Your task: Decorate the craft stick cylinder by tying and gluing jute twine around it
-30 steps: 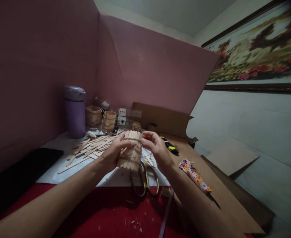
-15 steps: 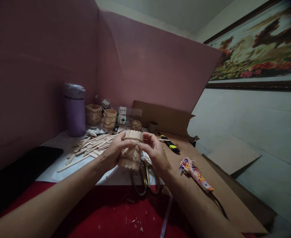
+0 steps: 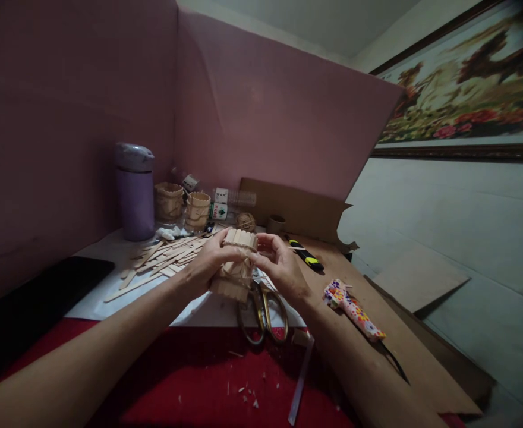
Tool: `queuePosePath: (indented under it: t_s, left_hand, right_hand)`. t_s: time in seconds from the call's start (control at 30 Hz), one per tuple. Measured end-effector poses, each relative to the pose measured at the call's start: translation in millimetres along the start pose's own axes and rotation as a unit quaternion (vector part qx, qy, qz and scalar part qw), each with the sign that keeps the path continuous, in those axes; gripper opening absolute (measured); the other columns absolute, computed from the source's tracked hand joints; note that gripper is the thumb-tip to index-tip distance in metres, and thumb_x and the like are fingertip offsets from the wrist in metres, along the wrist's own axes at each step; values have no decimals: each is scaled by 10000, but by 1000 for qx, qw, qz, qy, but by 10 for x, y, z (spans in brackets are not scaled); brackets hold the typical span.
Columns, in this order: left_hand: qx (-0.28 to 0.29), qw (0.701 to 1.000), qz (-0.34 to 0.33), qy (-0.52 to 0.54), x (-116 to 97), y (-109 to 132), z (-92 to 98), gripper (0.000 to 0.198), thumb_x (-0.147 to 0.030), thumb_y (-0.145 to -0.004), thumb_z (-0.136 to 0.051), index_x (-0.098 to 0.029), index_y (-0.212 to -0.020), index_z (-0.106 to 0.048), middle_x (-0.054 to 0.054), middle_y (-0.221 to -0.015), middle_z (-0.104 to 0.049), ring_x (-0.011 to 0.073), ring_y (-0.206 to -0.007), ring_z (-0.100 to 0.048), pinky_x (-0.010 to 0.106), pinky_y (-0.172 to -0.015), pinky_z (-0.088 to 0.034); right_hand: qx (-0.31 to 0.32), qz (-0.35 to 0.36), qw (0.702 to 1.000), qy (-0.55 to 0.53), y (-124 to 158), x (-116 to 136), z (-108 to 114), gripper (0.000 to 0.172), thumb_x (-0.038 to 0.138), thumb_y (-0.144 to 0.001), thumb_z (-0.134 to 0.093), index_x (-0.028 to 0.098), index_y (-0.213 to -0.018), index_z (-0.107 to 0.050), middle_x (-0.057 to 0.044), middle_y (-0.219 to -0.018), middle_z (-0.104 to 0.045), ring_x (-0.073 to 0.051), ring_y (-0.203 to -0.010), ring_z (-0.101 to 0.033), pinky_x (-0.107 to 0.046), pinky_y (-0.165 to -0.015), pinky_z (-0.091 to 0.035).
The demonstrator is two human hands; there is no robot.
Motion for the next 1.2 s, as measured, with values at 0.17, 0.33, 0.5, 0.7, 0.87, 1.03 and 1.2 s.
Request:
queuePosePath:
  t_s: [0.17,0.33,0.5,0.7,0.87,1.03,1.2]
  left_hand:
    - [6,1000,-17,-20,-18,-7,-6,408,-212,-598,-709,-176,-968,-541,-5,-846,-589,142,-723,-562,258,-630,-481]
    - [-1,999,-25,-42,-41,17,-12,440,-205,-563,-713,-183,-964,-533,-9,-839,-575,148,-736,-540,247,-615,-452]
    - [5,999,-24,-42,-43,23,-25,422,-220,-575,-709,-185,-959,-537,-2,-853,-578,160,-740,-555,267,-636,-457]
    - [-8,998,-29,-51,-36,23,-17,547,-226,-548,-752,-182,-1056,-554,13,-921,-608,181,-795,-581,275,-671,-465]
    - [-48,996,-25,-66,-45,36,4,784,-233,-505,-776,-149,-1236,-506,74,-1070,-621,235,-927,-596,305,-745,-486]
    - [-5,996,-37,-76,-76,43,-32,549,-269,-576,-767,-172,-1071,-552,37,-956,-613,186,-815,-575,278,-676,-472]
    - [30,996,-34,-78,-65,36,-41,372,-255,-633,-721,-183,-952,-545,5,-850,-590,158,-731,-564,265,-629,-452]
  right_hand:
    - [26,20,999,8,-13,28,21,456,428,-724,-732,204,-1087,-571,-85,-1106,-648,-221,-1017,-616,-385,-878,-523]
    - [56,16,998,5,-14,48,36,397,410,-735,-745,209,-1039,-587,-74,-1094,-657,-216,-1015,-622,-366,-837,-531]
    - [75,9,997,-15,-22,49,60,386,424,-739,-768,217,-1017,-600,-60,-1064,-667,-207,-1005,-625,-358,-831,-531]
    - [80,2,997,-3,-30,57,82,451,460,-691,-812,222,-1018,-613,-52,-1037,-670,-208,-981,-628,-348,-796,-537]
    - [82,11,997,0,-35,44,88,444,456,-717,-795,223,-1043,-605,-62,-1077,-667,-218,-1016,-628,-364,-818,-541]
    - [97,12,995,-24,-31,38,81,458,445,-726,-793,225,-1077,-598,-64,-1086,-670,-213,-977,-648,-374,-820,-548]
    - [101,-8,993,-62,-25,52,79,492,437,-714,-799,233,-1111,-590,-64,-1104,-671,-211,-958,-659,-376,-813,-553]
Point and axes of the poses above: each hand's wrist, its own y-axis away from the middle knuckle, its own z-axis out of the back of the hand, x = y × z, the point moved 4 cm from there along -y, towards the middle knuckle
